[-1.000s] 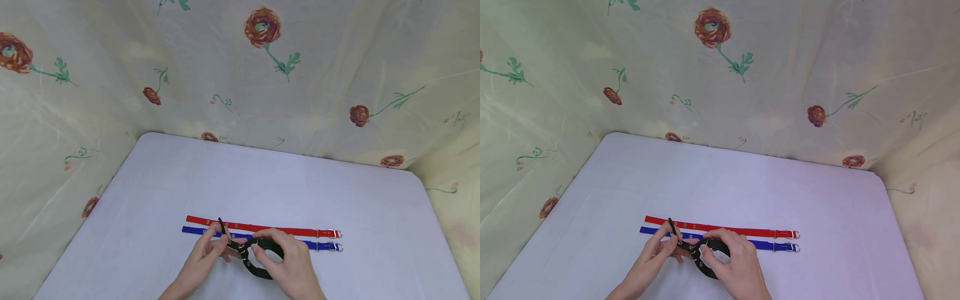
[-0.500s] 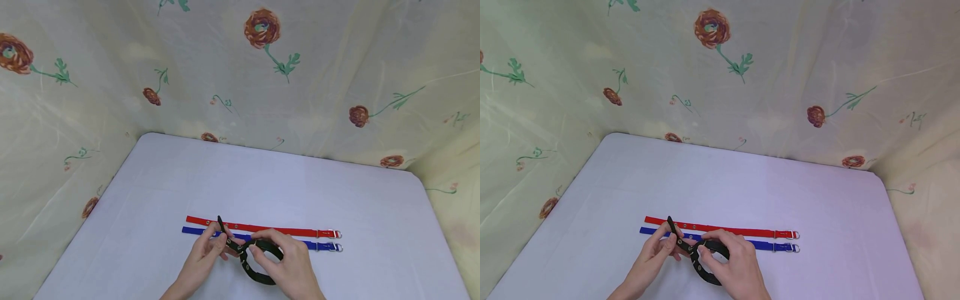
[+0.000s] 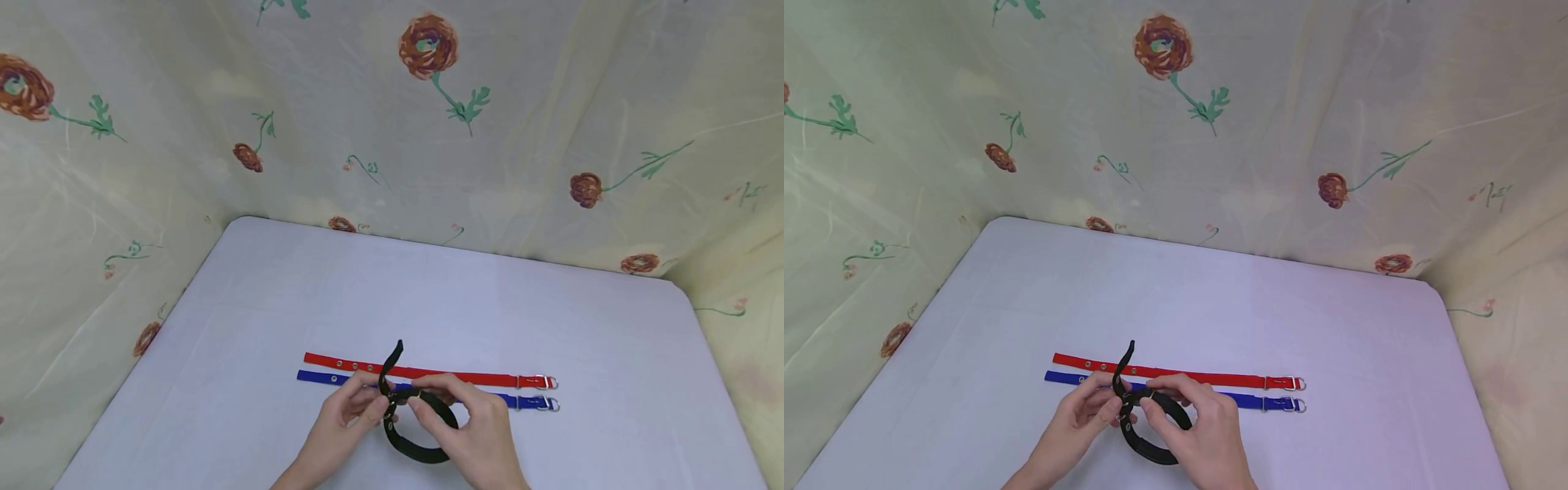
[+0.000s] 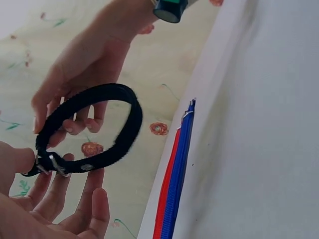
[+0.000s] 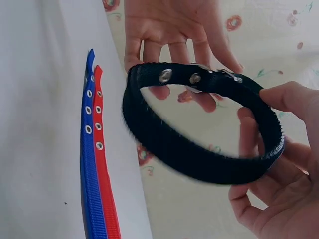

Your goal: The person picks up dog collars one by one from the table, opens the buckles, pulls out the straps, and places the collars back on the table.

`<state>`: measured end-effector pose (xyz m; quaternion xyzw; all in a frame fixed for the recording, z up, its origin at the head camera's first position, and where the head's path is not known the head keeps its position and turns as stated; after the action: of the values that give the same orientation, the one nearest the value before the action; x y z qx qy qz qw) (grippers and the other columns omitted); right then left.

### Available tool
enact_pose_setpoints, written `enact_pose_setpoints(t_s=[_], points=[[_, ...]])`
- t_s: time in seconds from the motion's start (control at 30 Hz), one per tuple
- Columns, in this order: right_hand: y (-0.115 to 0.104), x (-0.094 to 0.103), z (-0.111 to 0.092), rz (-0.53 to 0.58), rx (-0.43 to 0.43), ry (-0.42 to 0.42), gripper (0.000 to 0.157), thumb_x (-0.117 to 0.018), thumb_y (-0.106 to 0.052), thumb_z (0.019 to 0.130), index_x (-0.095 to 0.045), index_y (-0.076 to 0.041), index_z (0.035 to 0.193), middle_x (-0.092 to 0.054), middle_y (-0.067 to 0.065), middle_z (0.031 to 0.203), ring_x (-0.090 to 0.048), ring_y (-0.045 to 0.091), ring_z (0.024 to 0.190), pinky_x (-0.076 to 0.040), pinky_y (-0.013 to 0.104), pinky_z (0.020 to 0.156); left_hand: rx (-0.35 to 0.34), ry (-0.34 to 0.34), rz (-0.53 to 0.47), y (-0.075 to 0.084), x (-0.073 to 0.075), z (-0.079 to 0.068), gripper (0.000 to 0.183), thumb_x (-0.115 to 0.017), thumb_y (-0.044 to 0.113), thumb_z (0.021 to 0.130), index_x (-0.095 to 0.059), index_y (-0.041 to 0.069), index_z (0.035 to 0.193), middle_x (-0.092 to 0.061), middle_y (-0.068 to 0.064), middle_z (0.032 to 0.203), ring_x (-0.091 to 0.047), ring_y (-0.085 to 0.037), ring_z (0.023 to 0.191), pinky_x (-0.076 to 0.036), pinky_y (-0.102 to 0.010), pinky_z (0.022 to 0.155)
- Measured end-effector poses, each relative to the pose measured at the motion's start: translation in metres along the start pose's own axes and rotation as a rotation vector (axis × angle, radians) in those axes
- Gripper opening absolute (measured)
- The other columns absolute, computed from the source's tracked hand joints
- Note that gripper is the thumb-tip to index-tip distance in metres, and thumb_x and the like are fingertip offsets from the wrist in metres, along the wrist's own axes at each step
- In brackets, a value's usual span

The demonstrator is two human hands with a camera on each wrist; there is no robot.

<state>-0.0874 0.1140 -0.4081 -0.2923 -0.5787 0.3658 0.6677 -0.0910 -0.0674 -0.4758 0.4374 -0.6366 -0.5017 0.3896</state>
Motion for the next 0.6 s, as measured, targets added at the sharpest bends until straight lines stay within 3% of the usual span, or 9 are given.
enact_pose_setpoints(t_s=[0.17,0.4,0.6], points=[[0.000,0.001,-0.001,0.006,0.011,0.023,0.020,-0.090,-0.027,0.090,-0.079,-0.035,0.105,-0.076,-0.030,0.088,-0.067,-0.004,0.082,-0.058,0.023,0.081,-0.014,-0.007,0.012,-0.003,-0.004,0.000,0.031,-0.067,0.029,0.108,-0.063,0.014,0.134,-0.082,-0.009,0.122,-0.078,-0.012,0.103,-0.053,-0.030,0.102],[0.002,-0.002,-0.003,0.020,0.008,-0.021,0.022,-0.088,-0.026,0.092,-0.077,-0.033,0.110,-0.077,-0.027,0.096,-0.069,-0.004,0.087,-0.058,0.025,0.082,-0.016,0.078,0.010,-0.003,0.004,0.001,0.033,-0.072,0.030,0.104,-0.068,0.013,0.132,-0.081,-0.011,0.118,-0.076,-0.008,0.100,-0.055,-0.024,0.098],[0.003,-0.006,-0.004,0.012,0.049,-0.045,0.022,-0.083,-0.033,0.096,-0.075,-0.035,0.116,-0.076,-0.026,0.106,-0.069,-0.003,0.095,-0.059,0.025,0.084,-0.023,0.148,0.049,0.001,0.010,0.000,0.028,-0.080,0.026,0.097,-0.077,0.017,0.123,-0.081,-0.003,0.117,-0.072,-0.008,0.103,-0.054,-0.024,0.097]])
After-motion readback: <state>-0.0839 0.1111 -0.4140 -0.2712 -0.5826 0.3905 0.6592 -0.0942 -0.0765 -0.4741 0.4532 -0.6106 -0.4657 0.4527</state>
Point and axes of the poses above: each hand's wrist, its own z-axis towards the middle knuckle, its own x-axis out of the back of the hand, y = z × x, the point moved 9 cm from there along z, towards the middle knuckle
